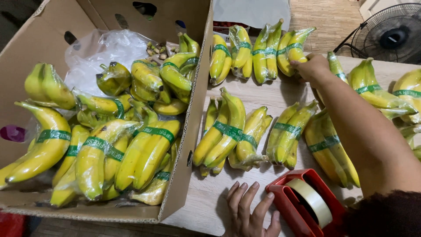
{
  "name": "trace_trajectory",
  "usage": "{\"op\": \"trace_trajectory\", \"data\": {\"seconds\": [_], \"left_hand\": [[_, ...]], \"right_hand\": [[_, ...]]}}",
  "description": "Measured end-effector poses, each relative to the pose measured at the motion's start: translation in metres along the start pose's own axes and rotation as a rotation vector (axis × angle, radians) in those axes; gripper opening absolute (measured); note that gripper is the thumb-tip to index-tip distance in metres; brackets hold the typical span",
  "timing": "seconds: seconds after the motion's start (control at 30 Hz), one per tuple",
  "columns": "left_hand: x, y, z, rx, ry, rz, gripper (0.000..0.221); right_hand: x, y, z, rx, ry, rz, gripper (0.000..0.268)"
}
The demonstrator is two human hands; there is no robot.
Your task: Taping bunches of bananas with a manual dispenser and placing them into a shipping box.
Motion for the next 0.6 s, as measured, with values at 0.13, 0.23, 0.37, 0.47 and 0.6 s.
{"op": "trace_trajectory", "data": {"seconds": [0.13, 0.23, 0.37, 0.47, 0.6], "left_hand": [[-0.001, -0.007, 0.0, 0.068, -0.004, -0.017, 0.033], [0.001, -0.002, -0.002, 0.064, 0.028, -0.047, 0.038], [0.002, -0.002, -0.004, 0.079, 0.04, -0.062, 0.039], [0.008, 0.009, -0.01, 0.108, 0.004, -0.061, 0.043], [0.003, -0.003, 0.011, 0.044, 0.278, 0.078, 0.047]], "right_hand": [[-0.025, -0.023, 0.008, -0.048, -0.352, -0.06, 0.042], [-0.037, -0.002, 0.025, -0.044, -0.461, -0.055, 0.041], [-0.035, 0.039, 0.074, -0.119, -0.411, 0.083, 0.032], [-0.021, 0.113, 0.121, -0.075, -0.45, 0.166, 0.031], [-0.027, 0.231, 0.161, 0.09, -0.433, 0.305, 0.042]]}}
Point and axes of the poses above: each hand's wrist, its own y-axis away from the middle knuckle, its own z-axis out of the back of the hand, x = y × z, the point moved 9 cm from there along -y, towards the middle knuckle, and after that the axes turned 8 degrees about -x, right-handed, at the moved point
